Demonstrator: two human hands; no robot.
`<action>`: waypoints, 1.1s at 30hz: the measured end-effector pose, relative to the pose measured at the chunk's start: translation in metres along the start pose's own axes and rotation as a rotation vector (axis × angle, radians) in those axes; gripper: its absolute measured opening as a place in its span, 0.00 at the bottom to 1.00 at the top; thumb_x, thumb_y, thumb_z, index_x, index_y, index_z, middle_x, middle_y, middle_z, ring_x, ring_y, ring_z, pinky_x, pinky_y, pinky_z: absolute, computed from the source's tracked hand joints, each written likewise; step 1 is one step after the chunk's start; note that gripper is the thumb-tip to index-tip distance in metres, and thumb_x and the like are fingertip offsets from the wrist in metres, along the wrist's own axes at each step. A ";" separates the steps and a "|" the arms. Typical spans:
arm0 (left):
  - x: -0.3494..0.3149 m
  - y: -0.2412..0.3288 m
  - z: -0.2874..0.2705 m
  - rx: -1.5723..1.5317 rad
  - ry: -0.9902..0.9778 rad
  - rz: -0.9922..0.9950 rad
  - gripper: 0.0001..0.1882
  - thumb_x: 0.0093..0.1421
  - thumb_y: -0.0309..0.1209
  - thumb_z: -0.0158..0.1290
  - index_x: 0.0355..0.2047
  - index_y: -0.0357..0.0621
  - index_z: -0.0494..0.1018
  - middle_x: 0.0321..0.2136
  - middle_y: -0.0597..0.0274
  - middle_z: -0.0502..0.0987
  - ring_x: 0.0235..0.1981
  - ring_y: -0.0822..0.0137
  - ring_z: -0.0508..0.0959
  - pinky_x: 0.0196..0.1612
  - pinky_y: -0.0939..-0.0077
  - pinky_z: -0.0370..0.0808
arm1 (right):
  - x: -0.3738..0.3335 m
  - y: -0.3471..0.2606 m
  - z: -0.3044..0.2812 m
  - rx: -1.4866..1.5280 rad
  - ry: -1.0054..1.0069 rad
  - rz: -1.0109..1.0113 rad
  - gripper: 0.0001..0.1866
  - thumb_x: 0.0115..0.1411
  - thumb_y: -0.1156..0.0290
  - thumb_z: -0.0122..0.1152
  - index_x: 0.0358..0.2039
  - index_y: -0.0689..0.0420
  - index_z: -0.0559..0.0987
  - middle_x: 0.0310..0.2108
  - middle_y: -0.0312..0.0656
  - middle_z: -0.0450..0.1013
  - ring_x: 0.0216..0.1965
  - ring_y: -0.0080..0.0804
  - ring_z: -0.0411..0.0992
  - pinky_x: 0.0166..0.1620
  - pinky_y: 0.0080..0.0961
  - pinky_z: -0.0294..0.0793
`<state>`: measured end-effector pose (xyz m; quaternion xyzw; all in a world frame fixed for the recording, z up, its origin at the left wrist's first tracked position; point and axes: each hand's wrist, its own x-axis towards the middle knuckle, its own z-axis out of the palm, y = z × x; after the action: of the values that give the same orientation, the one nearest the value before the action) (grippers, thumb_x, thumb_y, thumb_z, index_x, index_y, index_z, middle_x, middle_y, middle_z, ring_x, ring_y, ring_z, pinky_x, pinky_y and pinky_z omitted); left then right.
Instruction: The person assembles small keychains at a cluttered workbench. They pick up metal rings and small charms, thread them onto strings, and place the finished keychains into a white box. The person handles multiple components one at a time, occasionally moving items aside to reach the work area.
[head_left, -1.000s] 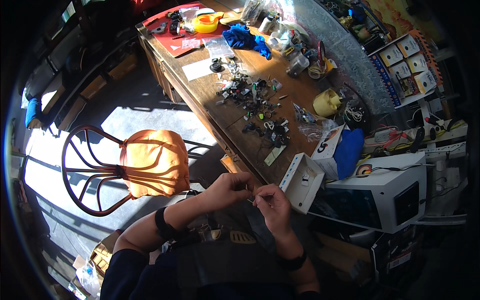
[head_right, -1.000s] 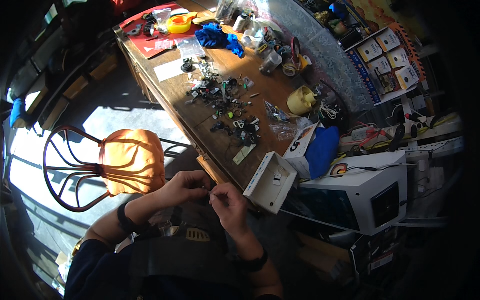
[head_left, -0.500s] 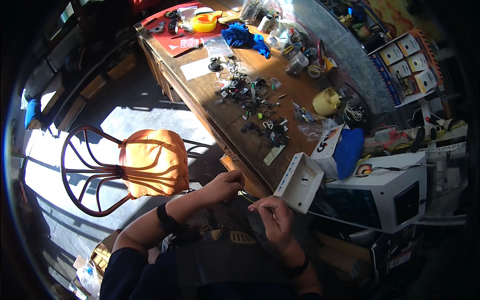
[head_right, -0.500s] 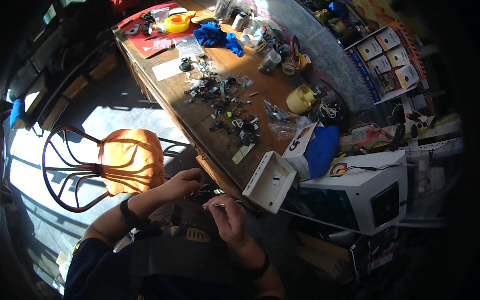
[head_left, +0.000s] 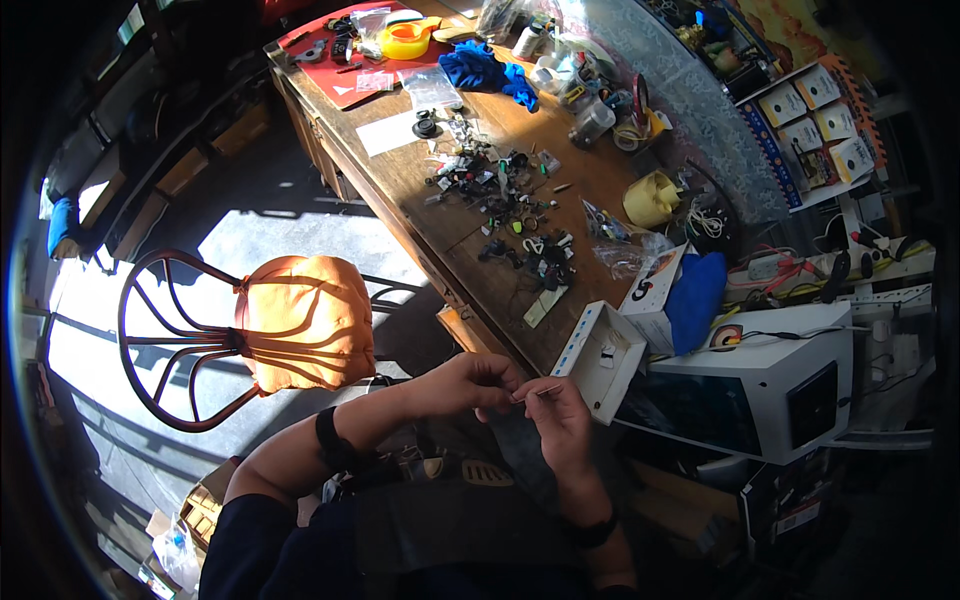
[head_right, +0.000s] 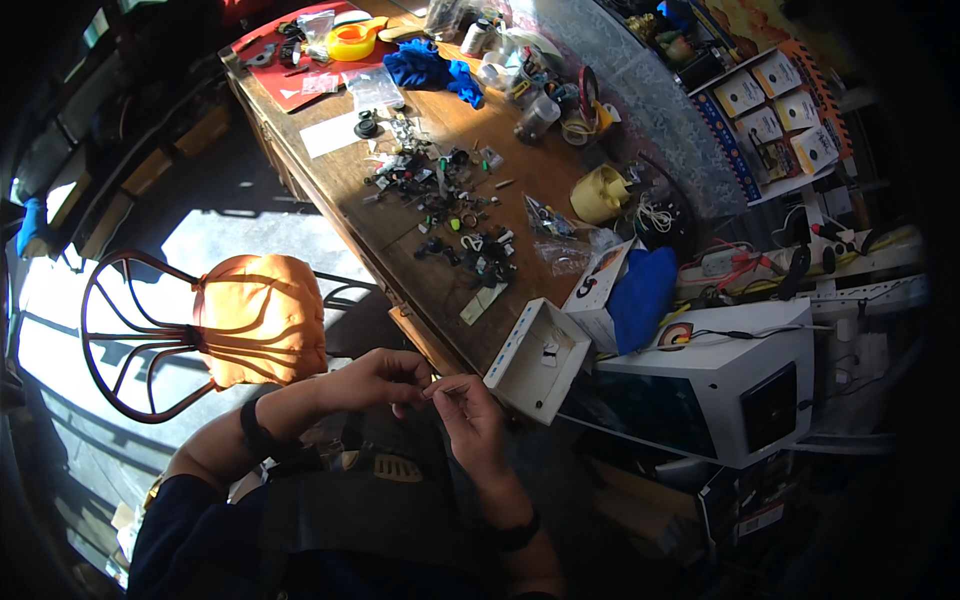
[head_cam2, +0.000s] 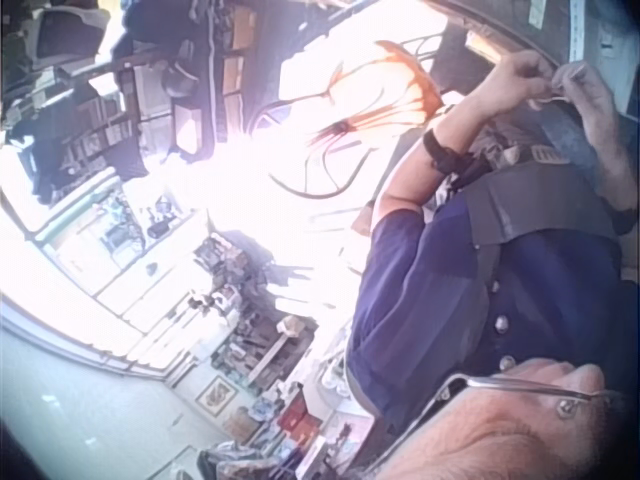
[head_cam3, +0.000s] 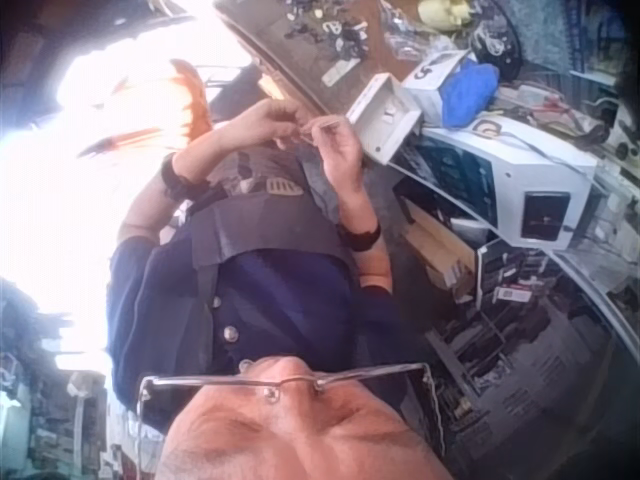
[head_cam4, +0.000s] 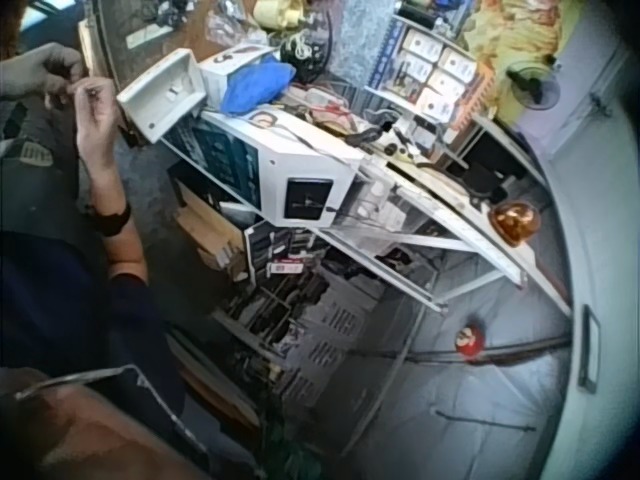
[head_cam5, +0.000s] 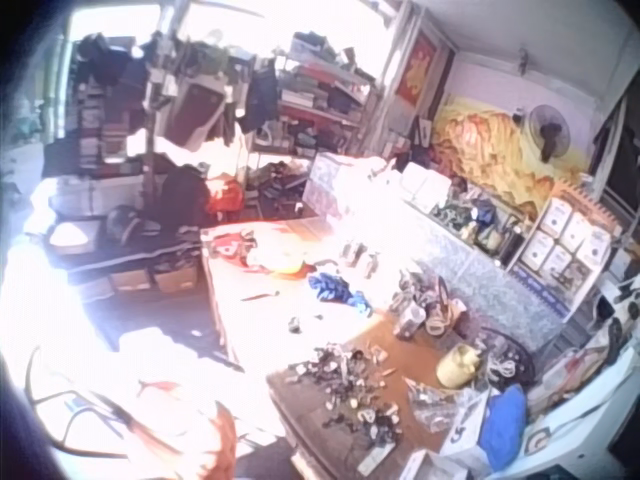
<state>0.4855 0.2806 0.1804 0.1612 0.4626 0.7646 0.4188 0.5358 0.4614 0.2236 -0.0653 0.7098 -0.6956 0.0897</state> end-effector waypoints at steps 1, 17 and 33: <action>0.000 -0.001 0.000 -0.021 -0.007 0.014 0.06 0.57 0.25 0.49 0.35 0.39 0.70 0.27 0.67 0.74 0.28 0.78 0.74 0.29 0.85 0.72 | 0.000 0.000 0.001 0.019 -0.014 0.032 0.03 0.61 0.76 0.48 0.35 0.61 0.68 0.34 0.41 0.71 0.34 0.22 0.70 0.39 0.16 0.68; -0.028 -0.054 -0.098 0.948 0.901 0.002 0.15 0.58 0.40 0.52 0.25 0.39 0.70 0.20 0.64 0.73 0.22 0.70 0.76 0.24 0.75 0.71 | -0.027 -0.018 -0.049 0.227 0.320 0.005 0.02 0.63 0.72 0.44 0.34 0.56 0.65 0.19 0.35 0.64 0.18 0.20 0.61 0.34 0.24 0.68; -0.054 -0.032 -0.079 0.981 0.498 -0.523 0.30 0.49 0.60 0.51 0.20 0.41 0.76 0.17 0.54 0.74 0.26 0.59 0.77 0.32 0.67 0.72 | -0.044 0.015 -0.097 0.103 0.587 0.029 0.03 0.62 0.72 0.48 0.33 0.54 0.65 0.18 0.33 0.61 0.15 0.14 0.54 0.16 0.09 0.51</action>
<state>0.4840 0.1998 0.1199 0.0328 0.8692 0.3487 0.3490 0.5586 0.5656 0.2119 0.1534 0.6702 -0.7184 -0.1060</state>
